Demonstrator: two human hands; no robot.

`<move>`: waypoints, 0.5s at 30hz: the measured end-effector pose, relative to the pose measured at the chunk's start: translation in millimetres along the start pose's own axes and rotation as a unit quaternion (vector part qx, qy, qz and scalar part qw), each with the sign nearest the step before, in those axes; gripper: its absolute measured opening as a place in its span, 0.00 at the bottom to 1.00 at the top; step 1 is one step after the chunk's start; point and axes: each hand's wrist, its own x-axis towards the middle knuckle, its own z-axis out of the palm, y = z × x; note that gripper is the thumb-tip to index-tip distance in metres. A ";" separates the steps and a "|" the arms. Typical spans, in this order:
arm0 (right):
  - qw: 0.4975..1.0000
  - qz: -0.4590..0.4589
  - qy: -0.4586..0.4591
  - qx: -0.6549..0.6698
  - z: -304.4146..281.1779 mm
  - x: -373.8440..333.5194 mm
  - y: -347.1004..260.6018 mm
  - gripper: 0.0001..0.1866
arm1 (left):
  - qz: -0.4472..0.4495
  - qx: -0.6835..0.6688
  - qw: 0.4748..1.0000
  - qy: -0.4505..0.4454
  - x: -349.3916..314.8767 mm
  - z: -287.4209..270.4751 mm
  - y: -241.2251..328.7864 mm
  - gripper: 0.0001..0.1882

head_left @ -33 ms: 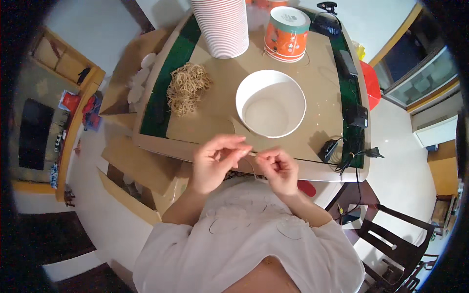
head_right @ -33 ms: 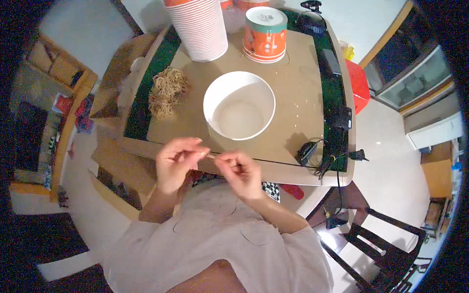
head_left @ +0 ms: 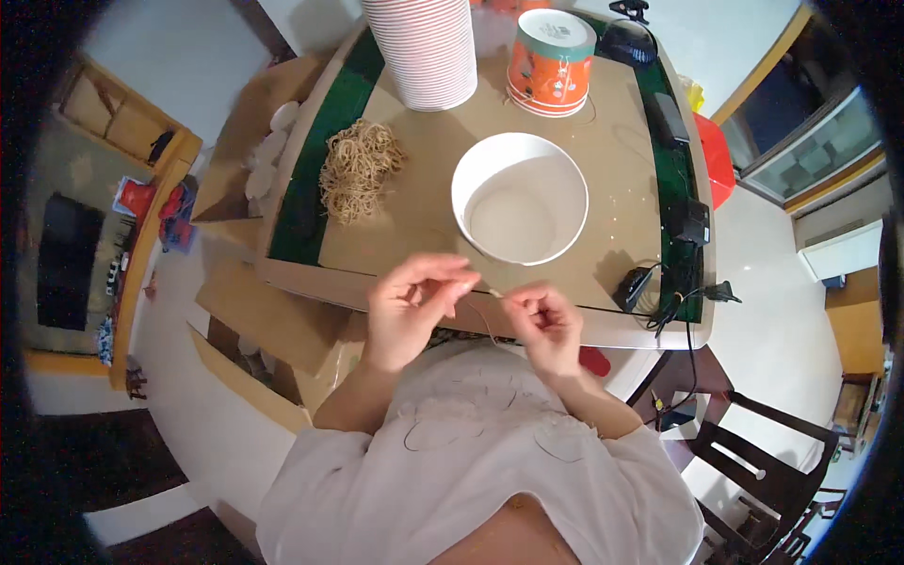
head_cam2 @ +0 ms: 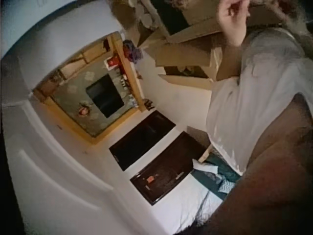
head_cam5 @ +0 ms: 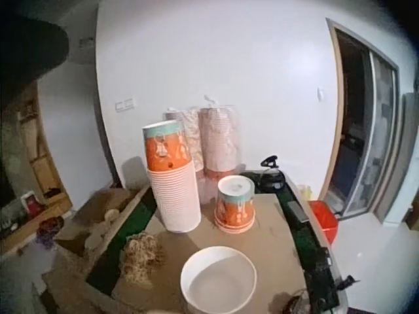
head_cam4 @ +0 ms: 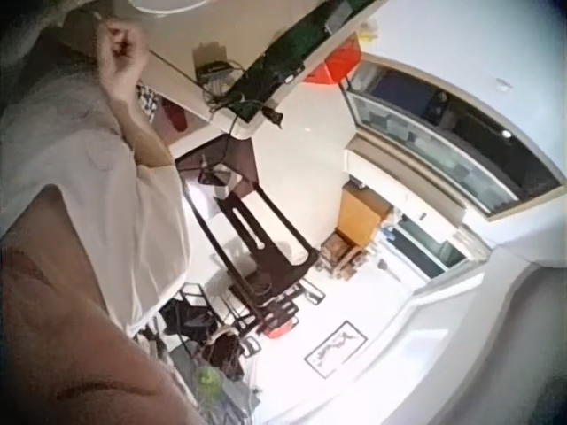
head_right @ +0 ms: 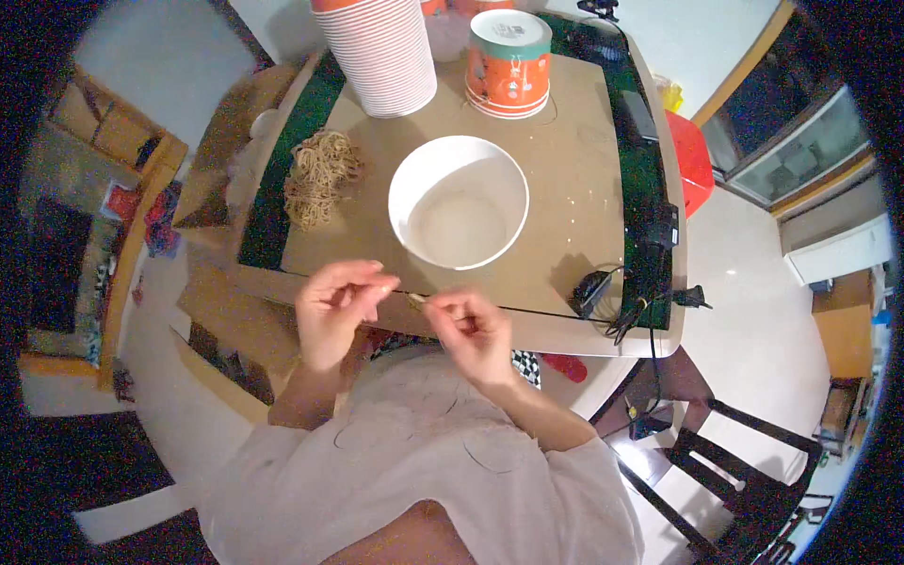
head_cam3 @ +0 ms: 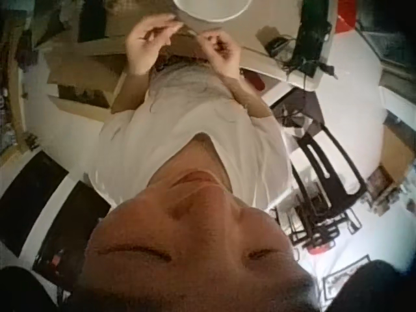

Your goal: Tie and secure thin string around the rims of paper bowls for packaging.

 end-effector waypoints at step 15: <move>0.992 0.054 0.033 0.107 -23.7 38.6 27.1 0.02 | 0.092 0.371 0.906 -0.184 61.2 33.0 -15.0 0.10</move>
